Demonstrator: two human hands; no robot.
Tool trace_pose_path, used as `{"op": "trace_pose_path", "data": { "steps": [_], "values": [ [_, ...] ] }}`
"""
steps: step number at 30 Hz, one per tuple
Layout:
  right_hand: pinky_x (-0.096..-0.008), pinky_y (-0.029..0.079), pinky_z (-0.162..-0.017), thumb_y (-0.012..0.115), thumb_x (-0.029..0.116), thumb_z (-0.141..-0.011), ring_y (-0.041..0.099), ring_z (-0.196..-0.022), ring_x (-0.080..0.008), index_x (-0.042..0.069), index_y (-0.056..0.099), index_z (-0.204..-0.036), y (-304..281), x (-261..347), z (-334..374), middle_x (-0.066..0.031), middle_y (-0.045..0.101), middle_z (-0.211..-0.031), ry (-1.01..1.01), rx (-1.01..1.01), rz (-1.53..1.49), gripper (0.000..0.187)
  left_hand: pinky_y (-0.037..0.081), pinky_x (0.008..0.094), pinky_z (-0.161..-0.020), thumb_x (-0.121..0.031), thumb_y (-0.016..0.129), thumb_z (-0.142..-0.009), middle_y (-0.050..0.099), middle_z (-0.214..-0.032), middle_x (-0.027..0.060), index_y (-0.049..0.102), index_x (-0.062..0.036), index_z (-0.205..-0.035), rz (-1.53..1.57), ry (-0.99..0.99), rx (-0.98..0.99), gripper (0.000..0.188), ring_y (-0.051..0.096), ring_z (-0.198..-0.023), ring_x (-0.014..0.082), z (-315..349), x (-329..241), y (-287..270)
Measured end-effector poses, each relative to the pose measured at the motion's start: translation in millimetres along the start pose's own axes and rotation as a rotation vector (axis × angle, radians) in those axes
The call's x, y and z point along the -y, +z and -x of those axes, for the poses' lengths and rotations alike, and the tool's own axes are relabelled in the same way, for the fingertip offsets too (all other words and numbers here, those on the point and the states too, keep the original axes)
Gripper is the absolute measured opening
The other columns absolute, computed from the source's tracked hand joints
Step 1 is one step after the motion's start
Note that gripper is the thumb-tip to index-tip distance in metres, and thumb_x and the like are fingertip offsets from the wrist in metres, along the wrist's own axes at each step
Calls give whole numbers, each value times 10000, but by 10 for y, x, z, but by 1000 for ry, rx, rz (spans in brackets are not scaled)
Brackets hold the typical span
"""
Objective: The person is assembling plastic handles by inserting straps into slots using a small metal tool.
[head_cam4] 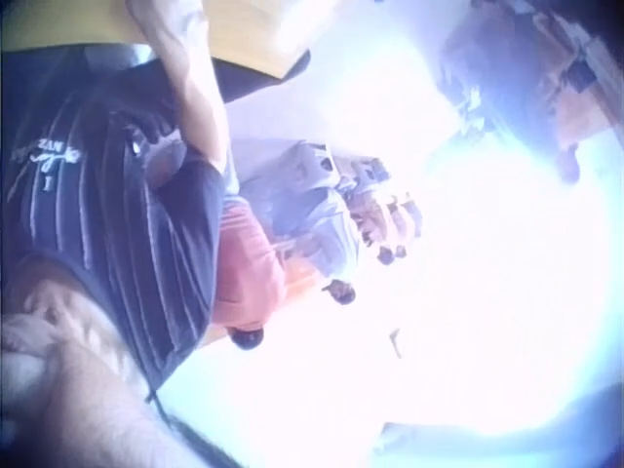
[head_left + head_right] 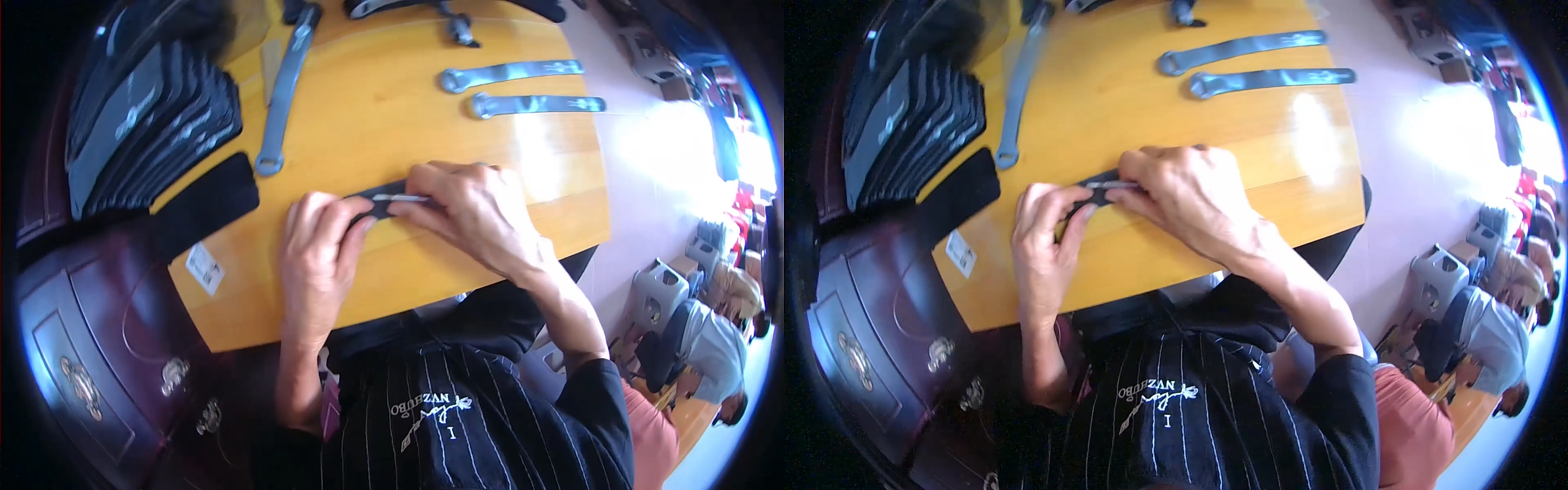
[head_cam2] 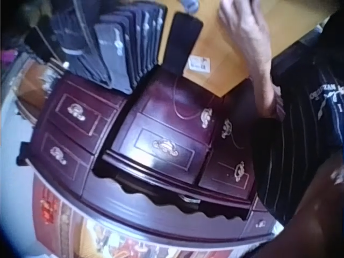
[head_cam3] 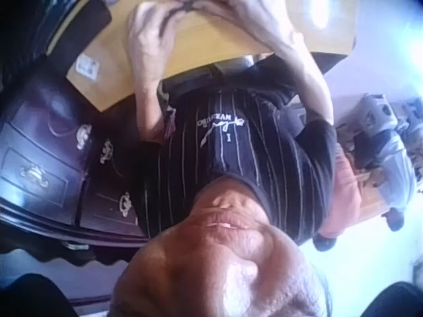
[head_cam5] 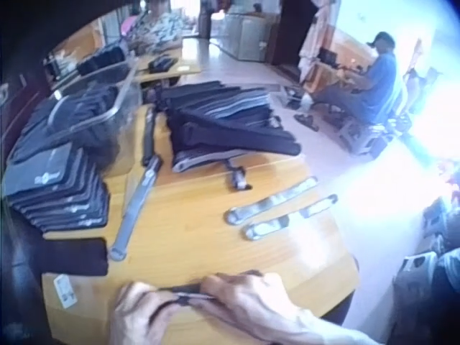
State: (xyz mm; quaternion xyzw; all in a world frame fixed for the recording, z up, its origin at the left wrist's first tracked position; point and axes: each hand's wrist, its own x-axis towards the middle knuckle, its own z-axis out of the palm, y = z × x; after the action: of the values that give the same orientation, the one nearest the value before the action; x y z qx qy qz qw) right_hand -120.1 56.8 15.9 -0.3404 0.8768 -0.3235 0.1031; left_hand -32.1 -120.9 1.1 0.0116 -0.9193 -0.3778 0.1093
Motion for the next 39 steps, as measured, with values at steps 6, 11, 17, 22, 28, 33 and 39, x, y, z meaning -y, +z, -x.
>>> {"op": "trace_pose_path", "data": {
  "steps": [6,11,17,22,28,33,39],
  "values": [
    [-393,505,-599,637,365,-849,645,-656,-312,75,621,-822,-51,-96,26,-118,624,-659,45,83,64,292,426,280,-617,38,667,-796,478,-770,54,618,-16,-905,188,-214,118,131,488,-676,165,-47,-44,-33],
    [-386,496,-622,653,296,-865,634,-700,-299,53,639,-911,-305,-337,137,-112,634,-775,59,-70,-129,247,439,280,-644,14,664,-808,507,-849,62,632,-42,-947,143,-198,130,153,493,-735,175,-21,-69,-79],
    [-345,528,-725,650,219,-874,656,-810,-242,55,659,-1004,-676,-710,138,-89,629,-1015,250,-474,233,209,452,330,-714,-13,665,-811,543,-884,77,623,-55,-972,96,-140,123,172,528,-794,227,-17,-81,-74],
    [-365,518,-766,633,219,-884,652,-858,-262,68,641,-994,-622,-795,208,-67,601,-1070,279,-422,163,187,453,383,-762,-22,667,-808,546,-906,109,607,-64,-1024,-119,-28,115,228,541,-872,304,32,-128,-30],
    [-379,496,-710,632,185,-880,651,-804,-281,50,561,-916,-729,-712,452,-102,622,-945,299,-410,60,156,468,393,-737,-35,653,-834,554,-914,106,620,-44,-1028,-241,63,78,198,550,-863,299,65,-304,-22],
    [-341,504,-624,679,147,-839,655,-663,-258,59,586,-907,-674,-375,811,-101,650,-744,303,-283,-76,145,503,263,-638,3,763,-730,606,-1012,71,630,-67,-1123,124,-5,42,421,600,-743,153,203,-483,104],
    [-330,510,-626,723,140,-792,662,-707,-259,56,621,-902,-502,-15,856,-94,650,-760,102,-79,-150,172,504,234,-624,45,740,-753,654,-946,92,680,-29,-1019,409,57,91,283,624,-737,136,263,-521,189]
  ]
}}
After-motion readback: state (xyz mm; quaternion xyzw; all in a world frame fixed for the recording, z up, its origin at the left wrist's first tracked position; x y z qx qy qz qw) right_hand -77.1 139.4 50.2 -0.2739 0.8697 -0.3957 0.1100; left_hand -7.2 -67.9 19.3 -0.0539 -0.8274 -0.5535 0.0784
